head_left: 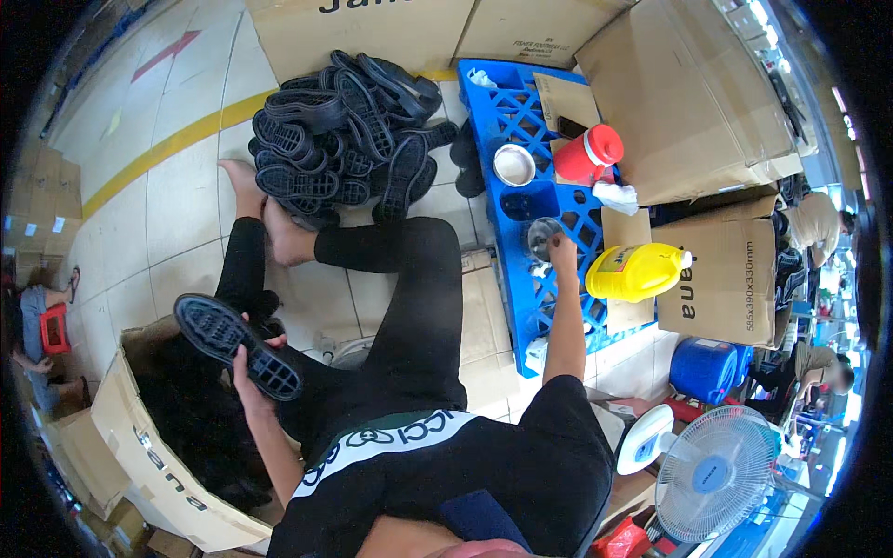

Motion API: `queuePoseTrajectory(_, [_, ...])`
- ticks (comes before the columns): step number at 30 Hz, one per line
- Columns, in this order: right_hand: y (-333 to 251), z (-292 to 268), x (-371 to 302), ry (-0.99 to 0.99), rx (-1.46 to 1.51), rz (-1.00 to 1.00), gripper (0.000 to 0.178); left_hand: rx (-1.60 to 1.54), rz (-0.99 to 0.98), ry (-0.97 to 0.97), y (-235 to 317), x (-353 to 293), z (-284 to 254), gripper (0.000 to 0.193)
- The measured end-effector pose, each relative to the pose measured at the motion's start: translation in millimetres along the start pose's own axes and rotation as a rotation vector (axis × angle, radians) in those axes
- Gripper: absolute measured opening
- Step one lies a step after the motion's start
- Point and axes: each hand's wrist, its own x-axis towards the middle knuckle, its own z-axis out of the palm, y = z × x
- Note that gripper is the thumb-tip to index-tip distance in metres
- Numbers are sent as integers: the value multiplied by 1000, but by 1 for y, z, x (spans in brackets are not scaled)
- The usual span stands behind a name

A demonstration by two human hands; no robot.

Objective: The recorder applies adhesive or chemical treatment to the bottom of shoe soles using a small brush/applicator.

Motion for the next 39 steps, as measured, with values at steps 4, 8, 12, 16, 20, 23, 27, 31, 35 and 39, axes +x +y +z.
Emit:
queuePoseTrajectory(4, [9,-9,-6,-34,-9,-23,17,-69,-130,-103,-24,0,-6,65])
queuePoseTrajectory(8, [20,-22,-3,153,28,-92,20,-96,-231,-70,-36,5,-16,64])
queuePoseTrajectory(12, [31,-44,-4,78,12,175,23,-16,-216,-136,-34,7,-20,65])
queuePoseTrajectory(16, [43,-49,-9,263,-131,212,24,-69,-139,-184,-35,5,-17,59])
queuePoseTrajectory(20, [62,-39,-19,249,-29,167,28,-19,-153,-89,-38,9,-11,61])
queuePoseTrajectory(23, [61,-29,-20,371,-137,208,25,-21,-246,-267,-34,12,-10,93])
queuePoseTrajectory(27, [-13,-18,-21,192,704,445,19,-88,-264,-284,-33,15,0,98])
queuePoseTrajectory(31, [-182,5,-65,-436,1452,481,16,-116,-220,-345,-34,21,15,88])
queuePoseTrajectory(35, [-356,3,-151,-904,1350,110,21,-147,-256,-411,-32,22,26,89])
queuePoseTrajectory(39, [-464,-3,-191,-928,1458,-25,17,-111,-194,-494,-28,21,31,91])
